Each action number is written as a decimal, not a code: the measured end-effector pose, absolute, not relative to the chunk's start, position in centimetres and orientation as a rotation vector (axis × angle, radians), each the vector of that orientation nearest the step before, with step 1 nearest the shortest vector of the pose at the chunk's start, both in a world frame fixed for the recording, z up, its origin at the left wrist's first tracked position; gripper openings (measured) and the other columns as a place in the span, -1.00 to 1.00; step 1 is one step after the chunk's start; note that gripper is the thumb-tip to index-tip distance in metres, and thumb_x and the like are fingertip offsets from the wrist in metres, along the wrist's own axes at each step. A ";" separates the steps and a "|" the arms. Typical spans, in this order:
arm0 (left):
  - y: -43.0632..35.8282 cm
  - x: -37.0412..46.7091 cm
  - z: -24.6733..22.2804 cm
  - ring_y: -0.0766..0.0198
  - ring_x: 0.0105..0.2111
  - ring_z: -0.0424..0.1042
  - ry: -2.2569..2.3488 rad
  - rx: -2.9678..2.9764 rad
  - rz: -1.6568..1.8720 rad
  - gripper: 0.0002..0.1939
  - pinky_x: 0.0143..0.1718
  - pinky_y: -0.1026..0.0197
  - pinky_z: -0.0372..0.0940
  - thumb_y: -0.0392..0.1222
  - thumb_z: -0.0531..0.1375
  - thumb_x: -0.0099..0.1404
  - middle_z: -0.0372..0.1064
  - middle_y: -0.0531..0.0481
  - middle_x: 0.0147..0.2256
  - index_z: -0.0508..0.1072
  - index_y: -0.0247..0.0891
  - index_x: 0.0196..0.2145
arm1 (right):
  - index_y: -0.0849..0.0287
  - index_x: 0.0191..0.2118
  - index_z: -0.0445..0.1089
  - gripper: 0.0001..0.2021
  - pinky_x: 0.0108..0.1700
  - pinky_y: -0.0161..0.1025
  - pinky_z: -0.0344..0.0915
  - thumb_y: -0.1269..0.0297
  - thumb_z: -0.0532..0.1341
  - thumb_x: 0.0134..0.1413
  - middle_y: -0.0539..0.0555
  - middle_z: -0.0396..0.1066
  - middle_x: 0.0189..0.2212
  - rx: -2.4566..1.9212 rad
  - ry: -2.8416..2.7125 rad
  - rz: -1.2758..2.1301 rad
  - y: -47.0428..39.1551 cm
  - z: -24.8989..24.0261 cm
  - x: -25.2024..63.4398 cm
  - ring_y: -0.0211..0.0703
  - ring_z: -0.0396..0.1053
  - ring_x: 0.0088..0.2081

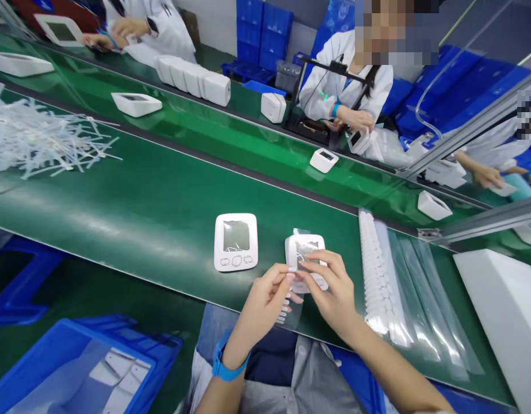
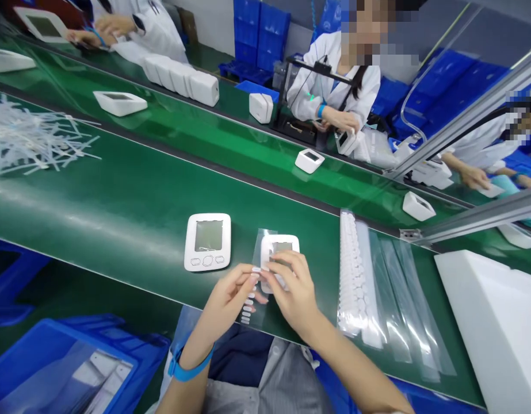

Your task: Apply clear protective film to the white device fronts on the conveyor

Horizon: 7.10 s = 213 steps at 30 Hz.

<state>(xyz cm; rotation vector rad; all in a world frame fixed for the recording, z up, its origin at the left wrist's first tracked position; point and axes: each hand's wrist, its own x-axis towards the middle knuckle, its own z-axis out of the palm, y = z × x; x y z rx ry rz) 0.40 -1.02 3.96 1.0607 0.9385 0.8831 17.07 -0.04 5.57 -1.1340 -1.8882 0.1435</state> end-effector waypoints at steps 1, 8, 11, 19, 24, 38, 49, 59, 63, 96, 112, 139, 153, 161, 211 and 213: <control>-1.2 0.5 4.0 0.26 -0.36 0.60 0.926 1.064 0.890 -0.73 -0.48 0.35 0.44 0.02 0.07 0.42 0.56 -0.05 -0.19 0.40 -0.19 -0.10 | 0.02 -0.13 0.49 -0.76 -0.06 -0.01 0.40 0.51 0.27 0.15 0.10 0.45 -0.17 -1.132 -1.847 0.141 -0.4 5.5 16.4 -0.03 0.40 -0.09; -1.8 0.8 3.6 0.20 -0.29 0.59 0.951 1.126 0.978 -0.72 -0.33 0.25 0.50 -0.02 0.06 0.44 0.56 -0.02 -0.15 0.48 -0.15 -0.06 | 0.01 -0.23 0.49 -0.80 -0.11 -0.06 0.43 0.50 0.26 0.16 0.08 0.44 -0.22 -1.181 -1.636 0.364 -1.1 4.9 14.7 -0.08 0.44 -0.15; -1.9 1.0 3.5 0.21 -0.26 0.59 1.004 1.227 1.013 -0.73 -0.27 0.25 0.49 -0.07 0.04 0.46 0.56 -0.01 -0.16 0.49 -0.15 -0.09 | 0.05 -0.28 0.47 -0.88 -0.09 -0.07 0.44 0.44 0.26 0.17 0.11 0.42 -0.20 -1.244 -1.546 0.482 -1.4 4.6 14.7 -0.08 0.44 -0.13; -2.5 1.9 2.8 0.30 -0.32 0.58 1.205 1.537 1.176 -0.81 -0.29 0.33 0.41 -0.24 0.04 0.45 0.59 0.03 -0.19 0.44 -0.14 -0.11 | 0.09 -0.32 0.45 -0.92 -0.07 -0.10 0.46 0.23 0.28 0.17 0.15 0.39 -0.12 -1.252 -1.308 0.778 -1.5 4.1 14.0 -0.05 0.44 -0.04; -2.3 1.6 1.9 0.27 -0.29 0.60 1.382 1.622 1.225 -0.81 -0.31 0.32 0.41 -0.24 0.05 0.44 0.59 0.01 -0.18 0.42 -0.13 -0.07 | 0.06 -0.35 0.46 -0.93 0.10 -0.02 0.35 0.31 0.27 0.18 0.12 0.38 -0.11 -1.262 -1.499 0.604 -2.4 5.2 14.0 -0.04 0.39 0.03; -1.0 1.1 0.6 0.07 -0.22 0.56 1.539 1.706 0.886 -0.68 -0.22 0.09 0.40 -0.28 -0.04 0.44 0.51 -0.16 -0.18 0.23 -0.26 0.11 | 0.09 -0.42 0.51 -0.85 -0.28 -0.14 0.34 0.17 0.31 0.11 0.08 0.26 -0.29 -1.782 -1.702 0.726 -1.7 3.7 19.0 -0.09 0.30 -0.26; -0.7 2.0 -0.6 0.08 -0.21 0.54 1.509 1.808 0.908 -0.63 -0.22 0.09 0.40 -0.17 0.03 0.45 0.49 -0.13 -0.20 0.18 -0.25 0.17 | 0.09 -0.46 0.48 -0.84 -0.18 -0.05 0.34 0.20 0.31 0.10 0.09 0.26 -0.27 -1.837 -1.689 0.721 -1.5 3.9 18.2 -0.05 0.29 -0.20; -1.2 2.0 -0.3 0.05 -0.16 0.52 1.460 1.828 0.906 -0.51 -0.14 0.03 0.40 -0.09 0.09 0.42 0.47 -0.16 -0.14 0.11 -0.24 0.23 | 0.10 -0.47 0.45 -0.86 -0.20 -0.07 0.32 0.28 0.30 0.10 0.09 0.27 -0.26 -1.820 -1.697 0.700 -1.7 3.8 17.9 -0.03 0.26 -0.17; -1.4 2.2 -0.3 0.02 -0.14 0.50 1.463 1.867 0.896 -0.43 -0.11 0.00 0.39 -0.06 0.13 0.39 0.46 -0.20 -0.12 0.07 -0.28 0.26 | 0.10 -0.47 0.42 -0.86 -0.21 -0.09 0.32 0.31 0.28 0.11 0.10 0.27 -0.26 -1.794 -1.705 0.671 -1.9 3.7 17.7 -0.04 0.26 -0.18; -1.3 2.4 -0.4 0.03 -0.15 0.52 1.519 1.834 0.869 -0.44 -0.13 -0.02 0.42 -0.10 0.16 0.37 0.48 -0.19 -0.13 0.11 -0.28 0.24 | 0.11 -0.26 0.48 -0.89 -0.28 -0.16 0.27 0.45 0.23 0.22 0.09 0.37 -0.20 -1.433 -1.901 0.291 -2.8 0.8 19.0 -0.21 0.31 -0.34; -1.3 2.5 -0.3 0.03 -0.17 0.53 1.543 1.827 0.866 -0.44 -0.16 -0.02 0.43 -0.09 0.16 0.36 0.49 -0.18 -0.14 0.12 -0.27 0.23 | 0.14 -0.24 0.46 -0.90 -0.25 -0.16 0.24 0.47 0.23 0.23 0.08 0.36 -0.19 -1.459 -1.891 0.278 -2.8 0.7 18.9 -0.24 0.31 -0.34; -1.3 2.1 0.1 0.11 -0.19 0.49 1.477 1.683 0.835 -0.47 -0.14 0.02 0.40 -0.07 0.12 0.40 0.45 -0.15 -0.11 0.11 -0.25 0.24 | 0.13 -0.26 0.43 -0.92 -0.32 -0.24 0.33 0.42 0.21 0.23 0.08 0.36 -0.23 -1.482 -1.647 0.514 -2.7 1.2 18.9 -0.20 0.38 -0.27; -2.5 0.1 0.8 0.27 -0.23 0.49 1.071 1.241 0.953 -0.48 -0.16 0.17 0.43 -0.12 0.06 0.46 0.49 -0.08 -0.02 0.06 -0.06 0.32 | 0.10 -0.29 0.43 -0.95 -0.29 -0.21 0.36 0.39 0.25 0.20 0.05 0.40 -0.29 -1.454 -1.663 0.458 -2.0 2.8 17.9 -0.17 0.42 -0.27; -3.7 1.5 1.4 0.20 -0.08 0.55 1.043 1.274 0.948 -0.50 -0.01 0.11 0.46 -0.12 0.03 0.47 0.54 -0.08 -0.04 0.09 -0.10 0.32 | 0.05 -0.14 0.49 -0.78 -0.17 -0.12 0.46 0.51 0.27 0.16 0.10 0.47 -0.20 -1.166 -1.664 0.317 -3.1 2.6 15.8 -0.11 0.47 -0.17; -5.4 1.2 -0.6 0.17 0.19 0.34 1.427 1.270 0.884 -0.61 0.16 0.08 0.29 -0.09 -0.05 0.51 0.37 -0.11 0.18 0.21 -0.14 0.23 | 0.14 0.25 0.24 -0.45 0.18 0.23 0.29 0.55 0.24 0.15 0.29 0.22 0.20 -1.380 -1.978 0.339 -5.5 -0.2 18.6 0.15 0.17 0.24; -5.3 1.1 -0.5 0.15 0.18 0.36 1.454 1.286 0.858 -0.61 0.14 0.08 0.31 -0.08 -0.05 0.51 0.37 -0.12 0.17 0.24 -0.16 0.21 | 0.15 0.24 0.25 -0.45 0.18 0.24 0.29 0.54 0.25 0.14 0.29 0.22 0.19 -1.382 -1.986 0.332 -5.5 -0.2 18.6 0.16 0.17 0.24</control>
